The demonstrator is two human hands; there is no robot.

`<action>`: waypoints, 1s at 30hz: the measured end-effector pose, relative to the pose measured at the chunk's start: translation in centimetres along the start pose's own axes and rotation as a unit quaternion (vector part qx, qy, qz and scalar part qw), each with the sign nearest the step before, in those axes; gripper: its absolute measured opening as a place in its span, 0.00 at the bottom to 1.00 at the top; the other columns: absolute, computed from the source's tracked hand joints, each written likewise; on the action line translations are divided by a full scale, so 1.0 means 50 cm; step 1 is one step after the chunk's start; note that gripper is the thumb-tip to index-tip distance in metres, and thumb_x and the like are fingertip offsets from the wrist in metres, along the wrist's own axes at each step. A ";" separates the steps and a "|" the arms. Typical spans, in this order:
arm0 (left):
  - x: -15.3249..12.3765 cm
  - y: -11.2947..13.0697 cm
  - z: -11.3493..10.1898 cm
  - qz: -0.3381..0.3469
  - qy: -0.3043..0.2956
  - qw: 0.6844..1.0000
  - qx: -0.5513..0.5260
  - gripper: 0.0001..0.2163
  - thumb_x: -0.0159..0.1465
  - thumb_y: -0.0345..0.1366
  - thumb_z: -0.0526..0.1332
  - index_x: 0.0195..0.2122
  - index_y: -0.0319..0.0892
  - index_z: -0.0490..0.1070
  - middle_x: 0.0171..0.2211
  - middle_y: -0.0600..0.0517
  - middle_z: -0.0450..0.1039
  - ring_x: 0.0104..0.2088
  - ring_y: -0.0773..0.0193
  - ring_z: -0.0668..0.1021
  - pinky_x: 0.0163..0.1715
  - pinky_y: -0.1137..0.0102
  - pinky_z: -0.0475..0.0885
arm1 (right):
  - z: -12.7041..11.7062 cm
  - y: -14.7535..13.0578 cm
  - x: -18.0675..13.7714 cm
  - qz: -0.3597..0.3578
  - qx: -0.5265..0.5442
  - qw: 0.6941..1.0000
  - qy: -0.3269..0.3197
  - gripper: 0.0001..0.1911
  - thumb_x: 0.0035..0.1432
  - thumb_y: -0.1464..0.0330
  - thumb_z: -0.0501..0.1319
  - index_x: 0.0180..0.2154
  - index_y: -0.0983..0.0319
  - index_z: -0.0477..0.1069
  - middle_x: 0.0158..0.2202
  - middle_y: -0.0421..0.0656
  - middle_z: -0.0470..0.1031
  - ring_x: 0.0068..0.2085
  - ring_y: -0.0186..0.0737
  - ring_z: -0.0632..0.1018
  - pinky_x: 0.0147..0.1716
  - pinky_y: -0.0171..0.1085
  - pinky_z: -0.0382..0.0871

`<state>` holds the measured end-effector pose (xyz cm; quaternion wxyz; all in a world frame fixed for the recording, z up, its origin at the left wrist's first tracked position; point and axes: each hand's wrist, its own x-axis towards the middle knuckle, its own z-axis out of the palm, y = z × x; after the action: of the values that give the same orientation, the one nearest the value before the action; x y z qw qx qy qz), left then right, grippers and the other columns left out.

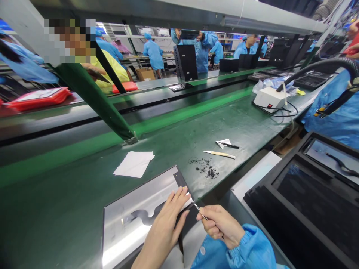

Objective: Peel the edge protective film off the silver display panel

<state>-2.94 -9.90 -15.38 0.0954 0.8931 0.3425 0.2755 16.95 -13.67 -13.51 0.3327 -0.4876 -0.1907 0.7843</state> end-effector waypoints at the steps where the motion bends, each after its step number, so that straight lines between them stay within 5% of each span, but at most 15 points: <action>1: 0.000 -0.001 -0.001 0.015 0.000 1.000 0.004 0.22 0.72 0.25 0.49 0.65 0.46 0.58 0.66 0.45 0.62 0.66 0.54 0.64 0.62 0.54 0.68 | 0.002 -0.002 -0.002 0.001 -0.003 1.000 0.002 0.29 0.41 0.46 0.72 0.29 0.63 0.68 0.14 0.25 0.50 0.17 0.21 0.44 0.16 0.30 0.30; 8: -0.008 -0.001 0.001 0.022 -0.013 1.000 0.018 0.25 0.68 0.19 0.48 0.60 0.50 0.68 0.70 0.47 0.54 0.68 0.50 0.59 0.62 0.48 0.67 | 0.014 0.001 -0.010 -0.006 -0.037 0.999 0.029 0.27 0.47 0.45 0.69 0.31 0.59 0.63 0.16 0.25 0.52 0.17 0.23 0.44 0.17 0.30 0.32; 12: -0.005 0.004 -0.002 0.016 -0.019 0.999 0.021 0.24 0.70 0.21 0.48 0.60 0.50 0.68 0.70 0.47 0.55 0.68 0.50 0.61 0.61 0.49 0.68 | 0.020 0.016 -0.014 -0.150 -0.185 0.966 0.101 0.26 0.53 0.45 0.64 0.27 0.58 0.59 0.18 0.30 0.61 0.18 0.25 0.57 0.17 0.28 0.46; 15: -0.001 0.005 -0.006 0.010 -0.026 1.000 0.015 0.26 0.70 0.22 0.47 0.65 0.53 0.61 0.70 0.48 0.55 0.68 0.51 0.61 0.61 0.50 0.68 | 0.021 0.018 -0.019 -0.188 -0.323 0.915 0.153 0.22 0.63 0.49 0.56 0.25 0.57 0.59 0.16 0.31 0.62 0.16 0.28 0.63 0.18 0.30 0.56; 17: -0.001 0.005 -0.006 -0.008 -0.028 1.000 0.002 0.27 0.72 0.24 0.48 0.70 0.51 0.50 0.69 0.48 0.57 0.68 0.52 0.60 0.61 0.52 0.69 | 0.021 0.013 -0.021 -0.167 -0.351 0.907 0.164 0.21 0.64 0.50 0.53 0.25 0.57 0.59 0.14 0.31 0.61 0.14 0.29 0.64 0.17 0.31 0.58; 20: -0.005 0.005 -0.002 -0.049 -0.023 0.998 -0.010 0.29 0.73 0.30 0.49 0.73 0.46 0.38 0.68 0.45 0.58 0.68 0.50 0.60 0.58 0.55 0.73 | 0.018 0.002 -0.020 -0.136 -0.274 0.943 0.129 0.24 0.57 0.45 0.58 0.26 0.57 0.60 0.14 0.29 0.60 0.13 0.28 0.62 0.14 0.29 0.54; 23: -0.009 0.005 0.004 -0.057 -0.023 0.998 -0.003 0.29 0.74 0.32 0.48 0.73 0.45 0.37 0.68 0.44 0.58 0.68 0.48 0.60 0.57 0.54 0.74 | 0.017 -0.005 -0.016 -0.080 -0.170 0.980 0.074 0.30 0.47 0.38 0.62 0.29 0.58 0.62 0.13 0.25 0.53 0.13 0.24 0.53 0.13 0.28 0.44; 30: -0.010 0.002 0.008 -0.048 -0.017 0.999 -0.009 0.29 0.74 0.31 0.47 0.73 0.46 0.34 0.69 0.45 0.57 0.68 0.50 0.59 0.59 0.55 0.71 | 0.020 0.003 -0.010 -0.085 -0.142 0.984 0.067 0.31 0.46 0.40 0.66 0.28 0.57 0.56 0.15 0.26 0.56 0.15 0.22 0.48 0.14 0.29 0.35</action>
<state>-2.96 -10.31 -15.88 0.1226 0.8792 0.3812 0.2581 16.17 -14.10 -12.83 0.3375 -0.5630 -0.3179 0.6842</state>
